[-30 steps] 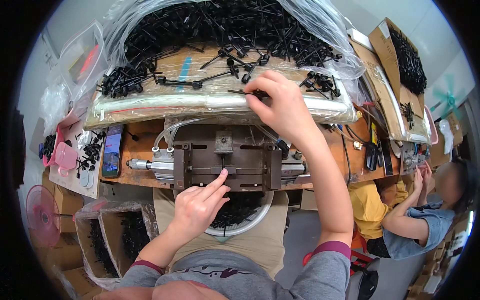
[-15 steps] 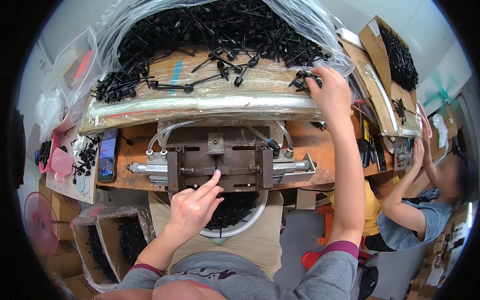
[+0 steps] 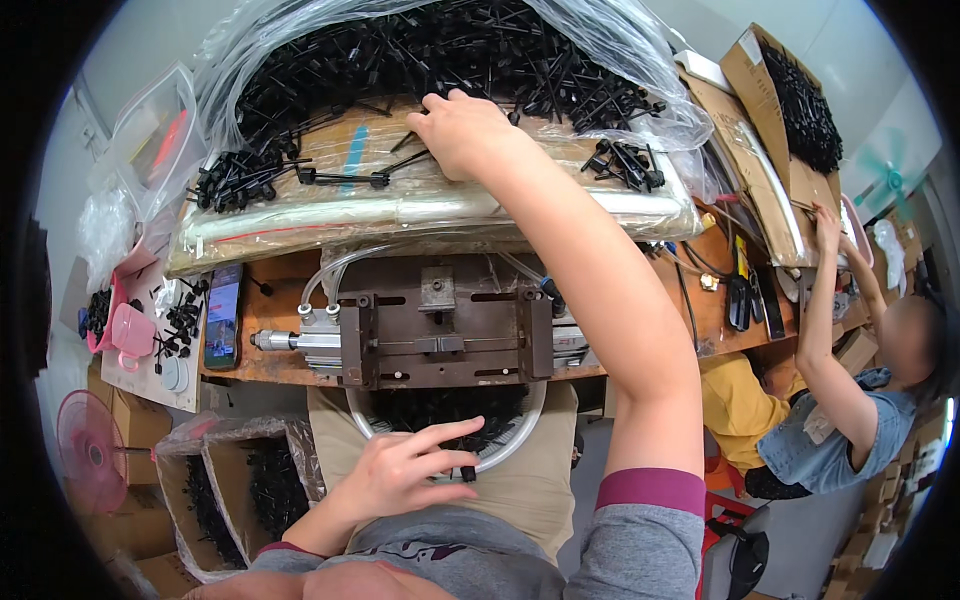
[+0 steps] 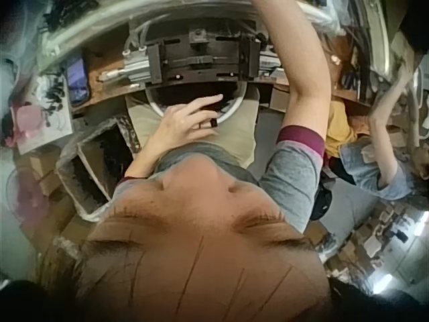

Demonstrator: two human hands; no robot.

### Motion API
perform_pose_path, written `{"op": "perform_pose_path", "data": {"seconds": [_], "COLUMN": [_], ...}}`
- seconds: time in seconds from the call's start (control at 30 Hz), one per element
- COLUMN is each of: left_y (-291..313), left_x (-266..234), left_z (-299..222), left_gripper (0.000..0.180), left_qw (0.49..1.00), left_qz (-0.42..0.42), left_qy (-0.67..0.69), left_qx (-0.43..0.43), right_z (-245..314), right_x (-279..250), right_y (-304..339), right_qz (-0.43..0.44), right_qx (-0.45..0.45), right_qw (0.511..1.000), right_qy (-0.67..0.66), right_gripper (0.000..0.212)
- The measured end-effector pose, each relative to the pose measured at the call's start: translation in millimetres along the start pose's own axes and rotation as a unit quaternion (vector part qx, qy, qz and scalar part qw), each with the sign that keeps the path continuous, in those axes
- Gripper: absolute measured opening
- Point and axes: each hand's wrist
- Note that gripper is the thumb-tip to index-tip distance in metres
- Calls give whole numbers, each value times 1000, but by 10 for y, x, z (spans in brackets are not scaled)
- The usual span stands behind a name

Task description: The recorder is using a specialized pneumatic press or jig to assemble or secure small black plastic components with wires.

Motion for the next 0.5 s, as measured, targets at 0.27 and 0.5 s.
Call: {"op": "perform_pose_path", "data": {"seconds": [0.27, 0.5], "left_y": [199, 205], "left_x": [97, 241], "left_z": [154, 198], "left_gripper": [61, 65], "left_qw": [997, 994], "left_qz": [28, 35], "left_qy": [73, 103], "left_qx": [8, 16], "right_z": [29, -74], "right_x": [-117, -143], "right_y": [230, 321], "right_qz": [-24, -87], "right_qx": [0, 4], "right_qw": [996, 990], "right_qy": [-91, -112], "right_gripper": [29, 43]}}
Point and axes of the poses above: each hand's wrist, its own y-axis away from the middle knuckle, its own x-axis out of the palm, z = x × y, and after that the axes turned 3 degrees about -y, right-handed
